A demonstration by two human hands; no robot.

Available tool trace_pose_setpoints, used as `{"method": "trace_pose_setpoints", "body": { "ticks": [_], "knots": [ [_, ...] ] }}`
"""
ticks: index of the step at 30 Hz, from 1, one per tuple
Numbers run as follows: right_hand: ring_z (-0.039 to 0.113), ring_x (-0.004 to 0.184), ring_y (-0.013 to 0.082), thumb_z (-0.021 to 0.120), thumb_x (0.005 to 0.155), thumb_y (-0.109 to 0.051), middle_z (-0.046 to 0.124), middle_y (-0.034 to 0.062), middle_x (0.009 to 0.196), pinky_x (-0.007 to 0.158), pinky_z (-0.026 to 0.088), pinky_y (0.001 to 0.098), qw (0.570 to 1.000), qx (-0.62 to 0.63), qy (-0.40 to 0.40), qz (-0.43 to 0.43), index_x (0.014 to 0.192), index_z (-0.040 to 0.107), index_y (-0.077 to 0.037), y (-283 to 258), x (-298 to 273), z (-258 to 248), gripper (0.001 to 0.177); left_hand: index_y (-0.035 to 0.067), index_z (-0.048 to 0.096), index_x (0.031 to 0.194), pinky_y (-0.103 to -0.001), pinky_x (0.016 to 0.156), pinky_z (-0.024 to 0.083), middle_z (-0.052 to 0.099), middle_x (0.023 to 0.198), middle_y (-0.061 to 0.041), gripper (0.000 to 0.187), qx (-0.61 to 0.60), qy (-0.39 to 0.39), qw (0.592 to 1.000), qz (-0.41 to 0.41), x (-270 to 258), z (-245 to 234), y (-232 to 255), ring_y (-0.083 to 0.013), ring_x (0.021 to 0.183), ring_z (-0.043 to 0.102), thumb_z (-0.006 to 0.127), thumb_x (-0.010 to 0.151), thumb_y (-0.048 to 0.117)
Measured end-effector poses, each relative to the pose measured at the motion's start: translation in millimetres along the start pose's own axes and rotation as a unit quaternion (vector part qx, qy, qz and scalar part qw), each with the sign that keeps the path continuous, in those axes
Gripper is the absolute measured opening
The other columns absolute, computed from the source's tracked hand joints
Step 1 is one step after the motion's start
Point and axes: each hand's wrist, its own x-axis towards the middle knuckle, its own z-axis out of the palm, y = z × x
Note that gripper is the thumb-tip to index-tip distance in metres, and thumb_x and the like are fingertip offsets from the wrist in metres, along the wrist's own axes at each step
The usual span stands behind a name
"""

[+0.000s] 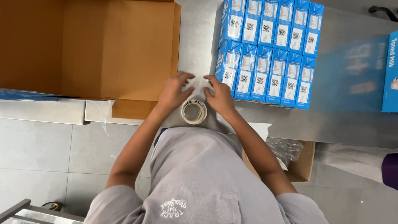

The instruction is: Applying QR code labels to milk cartons and then packing them into a cardboard box.

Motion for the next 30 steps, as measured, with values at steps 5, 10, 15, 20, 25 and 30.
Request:
{"method": "trace_pose_setpoints", "body": {
  "ticks": [5,10,15,20,25,30],
  "knots": [
    [0.073,0.106,0.035,0.072,0.092,-0.016,0.073,0.0197,0.119,0.09,0.057,0.0406,0.999,0.045,0.009,-0.022,0.135,0.06,-0.006,4,-17,-12,0.046,0.003,0.074,0.102,-0.038,0.071,0.058,0.071,0.092,-0.014,0.02,0.02,0.0,0.993,-0.113,-38,16,-12,-0.0275,0.078,0.072,0.077,0.082,0.004],
    [0.063,0.113,0.041,0.086,0.081,-0.023,0.062,0.0242,0.127,0.092,0.049,0.0443,0.982,0.098,0.015,-0.159,0.137,0.05,0.006,-43,-15,-32,0.073,0.004,0.077,0.099,-0.043,0.071,0.055,0.071,0.09,-0.013,0.014,0.056,0.024,0.994,-0.091,-37,18,-5,-0.0313,0.079,0.069,0.071,0.087,0.0],
    [0.068,0.094,0.0311,0.07,0.095,-0.012,0.071,0.0106,0.098,0.083,0.055,0.0427,0.978,-0.146,-0.059,-0.136,0.109,0.076,-0.008,-21,3,-8,0.016,0.002,0.077,0.095,-0.046,0.076,0.055,0.068,0.089,-0.015,0.013,0.114,0.016,0.993,-0.007,-33,27,-22,-0.0355,0.087,0.067,0.068,0.087,-0.001],
    [0.068,0.093,0.0281,0.067,0.088,-0.006,0.07,0.0098,0.092,0.081,0.056,0.041,0.947,-0.225,-0.122,-0.196,0.099,0.076,-0.006,-15,6,0,0.014,0.002,0.077,0.085,-0.046,0.078,0.054,0.067,0.086,-0.016,0.006,0.202,-0.074,0.977,0.011,-33,40,-52,-0.0359,0.086,0.065,0.072,0.084,0.005],
    [0.069,0.089,0.0281,0.067,0.08,0.001,0.071,0.0081,0.092,0.077,0.056,0.0396,0.951,-0.17,-0.104,-0.238,0.098,0.077,-0.008,-4,10,-6,0.023,0.002,0.078,0.084,-0.046,0.075,0.053,0.068,0.082,-0.013,0.006,0.136,-0.093,0.985,0.046,-24,23,-41,-0.035,0.084,0.065,0.074,0.083,0.006],
    [0.069,0.083,0.0275,0.069,0.083,0.0,0.072,0.009,0.087,0.073,0.056,0.0389,0.965,-0.064,-0.1,-0.236,0.099,0.078,-0.003,0,7,-5,0.018,0.001,0.077,0.084,-0.044,0.073,0.054,0.069,0.083,-0.011,0.01,0.081,-0.089,0.99,0.074,-27,22,-46,-0.0315,0.083,0.066,0.072,0.076,-0.002]
  ]
}}
